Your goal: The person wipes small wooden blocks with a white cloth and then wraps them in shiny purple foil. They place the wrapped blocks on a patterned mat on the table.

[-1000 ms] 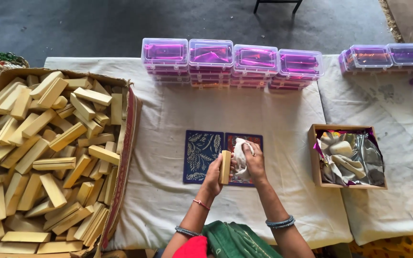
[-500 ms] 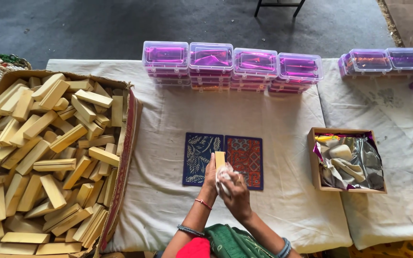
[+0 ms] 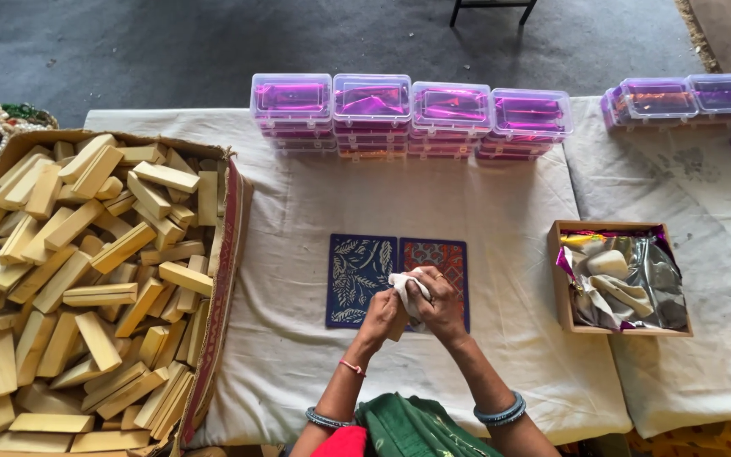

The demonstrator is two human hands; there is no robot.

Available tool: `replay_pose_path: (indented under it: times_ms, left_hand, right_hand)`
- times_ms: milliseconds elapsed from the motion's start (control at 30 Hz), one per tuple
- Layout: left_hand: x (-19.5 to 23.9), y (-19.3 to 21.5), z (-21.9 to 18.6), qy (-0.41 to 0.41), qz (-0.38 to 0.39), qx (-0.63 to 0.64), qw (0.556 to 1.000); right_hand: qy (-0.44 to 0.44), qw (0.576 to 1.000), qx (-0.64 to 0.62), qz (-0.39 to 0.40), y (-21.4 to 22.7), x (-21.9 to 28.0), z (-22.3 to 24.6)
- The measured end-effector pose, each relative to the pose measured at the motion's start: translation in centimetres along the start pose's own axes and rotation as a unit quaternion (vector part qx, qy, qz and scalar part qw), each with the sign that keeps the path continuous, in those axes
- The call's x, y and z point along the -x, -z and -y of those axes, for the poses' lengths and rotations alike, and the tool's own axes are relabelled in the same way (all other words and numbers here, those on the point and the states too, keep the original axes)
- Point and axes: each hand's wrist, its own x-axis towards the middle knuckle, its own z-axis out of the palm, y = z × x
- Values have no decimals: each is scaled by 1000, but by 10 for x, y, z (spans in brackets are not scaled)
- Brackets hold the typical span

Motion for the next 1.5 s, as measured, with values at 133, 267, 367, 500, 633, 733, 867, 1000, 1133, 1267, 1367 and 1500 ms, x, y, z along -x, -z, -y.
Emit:
replay_pose_path:
  times_ms: [133, 267, 367, 500, 633, 733, 867, 1000, 1133, 1267, 1367, 1500]
  left_hand:
    - [7, 7, 1, -14, -5, 22, 1000]
    - [14, -6, -16, -16, -42, 55, 997]
    - [4, -7, -13, -6, -110, 144, 983]
    - [-8, 8, 13, -9, -207, 204, 957]
    - [-19, 12, 28, -18, -206, 217, 954]
    - [2, 6, 10, 10, -152, 189, 970]
    - [-3, 17, -4, 27, -125, 195, 972]
    - [-26, 34, 49, -8, -65, 367, 928]
    - [-13, 8, 14, -24, -82, 303, 949]
    - [7, -6, -3, -21, -105, 201, 974]
    - [16, -17, -24, -3, -83, 183, 980]
    - [11, -13, -20, 3, -91, 235, 968]
  right_hand:
    - [-143, 989, -30, 27, -29, 9, -32]
    - [-220, 964, -149, -8, -47, 16, -37]
    - [-136, 982, -92, -95, -58, 26, -11]
    - [-82, 995, -3, -50, -59, 52, 2]
    - [-61, 998, -28, 4, -38, 66, 3]
    - [-146, 978, -143, -45, -25, 65, -32]
    - [-157, 967, -129, -152, -13, 44, -22]
    - [-9, 996, -44, -72, -18, 53, 18]
    - [85, 992, 82, -38, -35, 57, 39]
    - [59, 990, 109, -64, -42, 29, 16]
    - [-8, 990, 132, -43, -40, 8, 7]
    - [18, 990, 131, -42, -45, 26, -2]
